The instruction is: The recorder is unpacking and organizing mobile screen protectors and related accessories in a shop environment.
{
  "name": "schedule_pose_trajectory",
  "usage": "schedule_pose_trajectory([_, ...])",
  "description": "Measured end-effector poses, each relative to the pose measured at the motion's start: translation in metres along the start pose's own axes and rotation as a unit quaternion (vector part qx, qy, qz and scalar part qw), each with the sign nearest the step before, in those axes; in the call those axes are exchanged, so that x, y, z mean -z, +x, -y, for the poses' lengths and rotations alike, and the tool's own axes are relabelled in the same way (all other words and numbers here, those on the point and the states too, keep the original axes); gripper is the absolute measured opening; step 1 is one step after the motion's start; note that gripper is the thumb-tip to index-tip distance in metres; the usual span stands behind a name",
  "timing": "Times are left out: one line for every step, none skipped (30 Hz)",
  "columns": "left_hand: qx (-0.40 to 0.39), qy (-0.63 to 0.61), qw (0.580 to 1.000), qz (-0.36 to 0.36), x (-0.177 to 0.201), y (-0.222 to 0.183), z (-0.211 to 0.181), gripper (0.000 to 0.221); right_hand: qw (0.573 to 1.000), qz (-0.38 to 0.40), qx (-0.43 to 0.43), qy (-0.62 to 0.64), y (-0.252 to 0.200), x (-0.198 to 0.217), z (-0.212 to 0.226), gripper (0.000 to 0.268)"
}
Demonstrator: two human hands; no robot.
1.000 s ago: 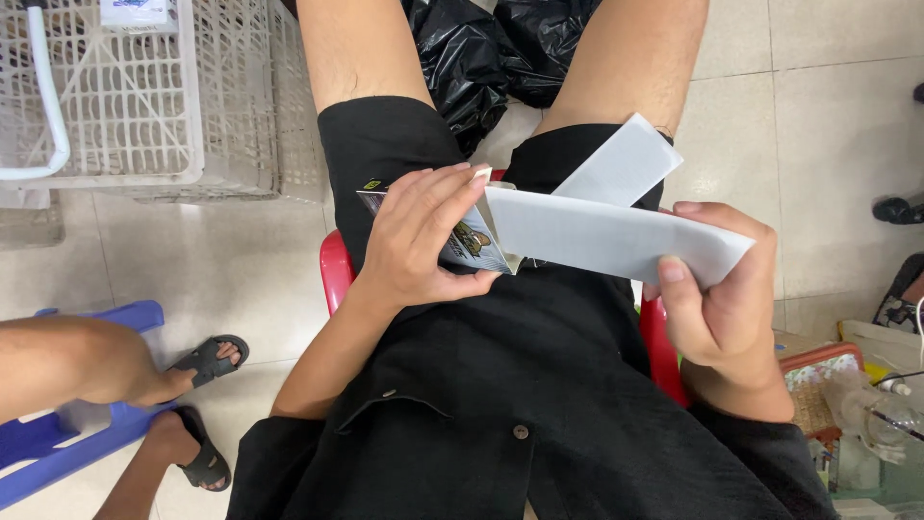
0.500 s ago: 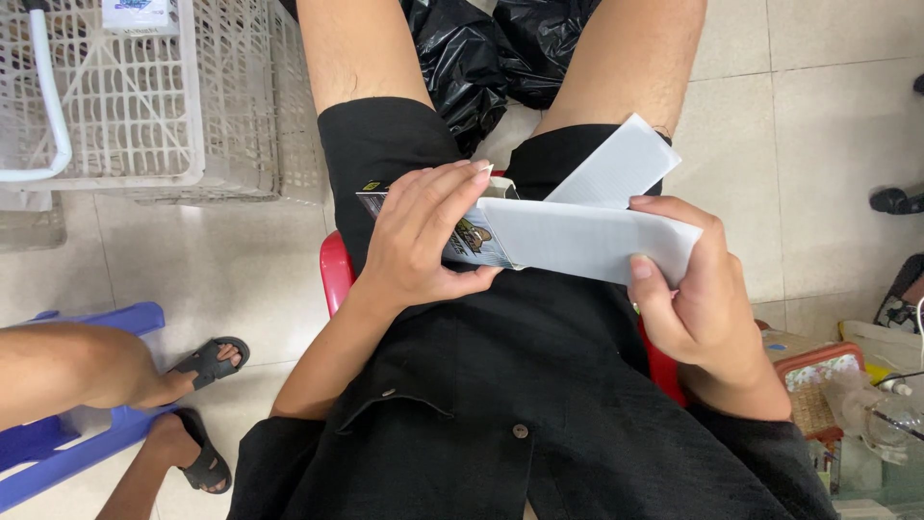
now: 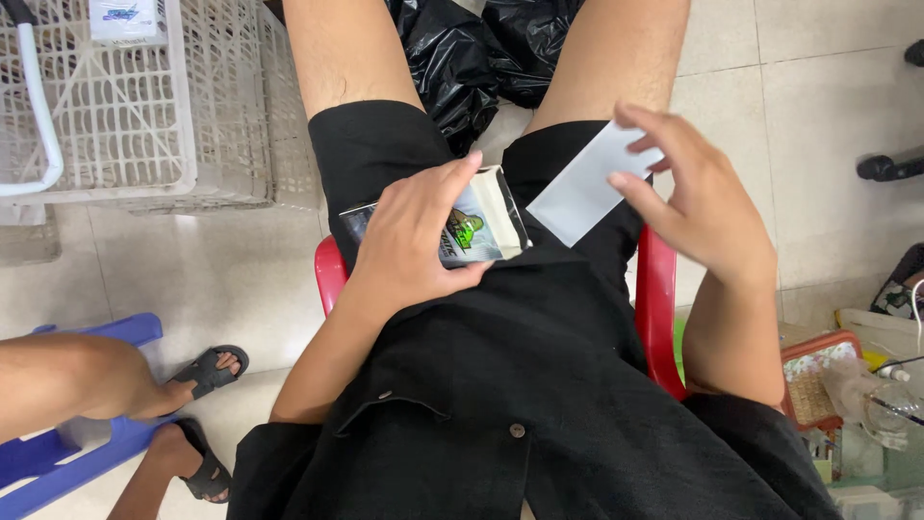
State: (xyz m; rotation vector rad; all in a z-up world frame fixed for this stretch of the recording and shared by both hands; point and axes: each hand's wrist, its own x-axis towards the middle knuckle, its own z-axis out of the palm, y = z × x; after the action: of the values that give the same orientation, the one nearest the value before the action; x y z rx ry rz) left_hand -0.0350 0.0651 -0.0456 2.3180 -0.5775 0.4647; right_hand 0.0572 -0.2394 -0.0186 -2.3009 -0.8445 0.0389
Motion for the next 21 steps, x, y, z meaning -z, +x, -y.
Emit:
schedule_pose_trajectory([-0.002, -0.002, 1.0, 0.0, -0.004, -0.001, 0.004, 0.104, 1.0, -0.001, -0.002, -0.002, 0.001, -0.007, -0.017, 0.061])
schedule_pose_trajectory([0.05, 0.029, 0.998, 0.037, -0.008, -0.003, 0.008, 0.108, 0.991, -0.035, -0.012, -0.127, 0.003, -0.013, -0.034, 0.063])
schedule_pose_trajectory([0.1, 0.061, 0.99, 0.074, -0.011, -0.003, 0.013, 0.111, 0.966, -0.069, -0.021, -0.25, 0.004, -0.019, -0.051, 0.065])
schedule_pose_trajectory([0.097, 0.06, 0.991, 0.074, -0.014, -0.006, 0.016, 0.111, 0.965, -0.07, -0.023, -0.252, 0.004, -0.022, -0.065, 0.065])
schedule_pose_trajectory([0.131, 0.068, 0.985, 0.091, -0.016, -0.008, 0.019, 0.112, 0.987, -0.057, -0.051, -0.144, 0.004, -0.026, -0.079, 0.06])
schedule_pose_trajectory([0.164, 0.076, 0.977, 0.109, -0.018, -0.01, 0.022, 0.114, 0.996, -0.042, -0.077, -0.033, 0.004, -0.029, -0.094, 0.056])
schedule_pose_trajectory([0.164, 0.074, 0.977, 0.11, -0.019, -0.011, 0.025, 0.114, 0.995, -0.042, -0.079, -0.034, 0.003, -0.027, -0.096, 0.056])
schedule_pose_trajectory([0.15, 0.09, 0.979, 0.103, -0.02, -0.012, 0.029, 0.113, 0.994, -0.033, -0.098, -0.026, 0.002, -0.026, -0.099, 0.048])
schedule_pose_trajectory([0.137, 0.107, 0.98, 0.096, -0.02, -0.013, 0.033, 0.113, 0.993, -0.025, -0.117, -0.017, 0.001, -0.026, -0.102, 0.04])
schedule_pose_trajectory([0.137, 0.106, 0.98, 0.098, -0.021, -0.014, 0.032, 0.113, 0.992, -0.025, -0.119, -0.016, -0.002, -0.025, -0.101, 0.04])
schedule_pose_trajectory([0.145, 0.104, 0.979, 0.102, -0.021, -0.013, 0.033, 0.111, 0.993, -0.041, -0.114, -0.006, -0.003, -0.023, -0.102, 0.036])
schedule_pose_trajectory([0.152, 0.103, 0.977, 0.106, -0.021, -0.012, 0.033, 0.109, 0.992, -0.056, -0.109, 0.004, -0.003, -0.02, -0.101, 0.031])
schedule_pose_trajectory([0.153, 0.104, 0.977, 0.106, -0.022, -0.014, 0.034, 0.109, 0.993, -0.057, -0.108, 0.004, -0.002, -0.016, -0.094, 0.031])
schedule_pose_trajectory([0.136, 0.11, 0.98, 0.095, -0.024, -0.015, 0.035, 0.104, 0.991, -0.063, -0.121, 0.017, 0.0, -0.012, -0.087, 0.026])
schedule_pose_trajectory([0.119, 0.116, 0.982, 0.085, -0.024, -0.016, 0.037, 0.1, 0.988, -0.072, -0.133, 0.03, 0.001, -0.007, -0.08, 0.021])
schedule_pose_trajectory([0.117, 0.118, 0.982, 0.084, -0.02, -0.013, 0.034, 0.1, 0.988, -0.074, -0.132, 0.03, 0.0, -0.005, -0.071, 0.021])
schedule_pose_trajectory([0.089, 0.105, 0.988, 0.065, -0.017, -0.008, 0.031, 0.096, 0.99, -0.06, -0.092, 0.091, -0.001, -0.001, -0.063, 0.018])
schedule_pose_trajectory([0.06, 0.092, 0.993, 0.047, -0.014, -0.004, 0.028, 0.091, 0.986, -0.045, -0.051, 0.151, -0.003, 0.003, -0.054, 0.014])
schedule_pose_trajectory([0.057, 0.092, 0.993, 0.046, -0.009, 0.006, 0.022, 0.091, 0.986, -0.047, -0.051, 0.149, 0.0, 0.01, -0.034, 0.014])
schedule_pose_trajectory([0.034, -0.017, 0.997, 0.066, -0.004, 0.016, 0.016, 0.088, 0.993, -0.045, 0.004, 0.111, 0.002, 0.018, -0.014, 0.013])
schedule_pose_trajectory([0.01, -0.125, 0.989, 0.085, 0.002, 0.026, 0.011, 0.085, 0.995, -0.043, 0.06, 0.073, 0.006, 0.025, 0.006, 0.013])
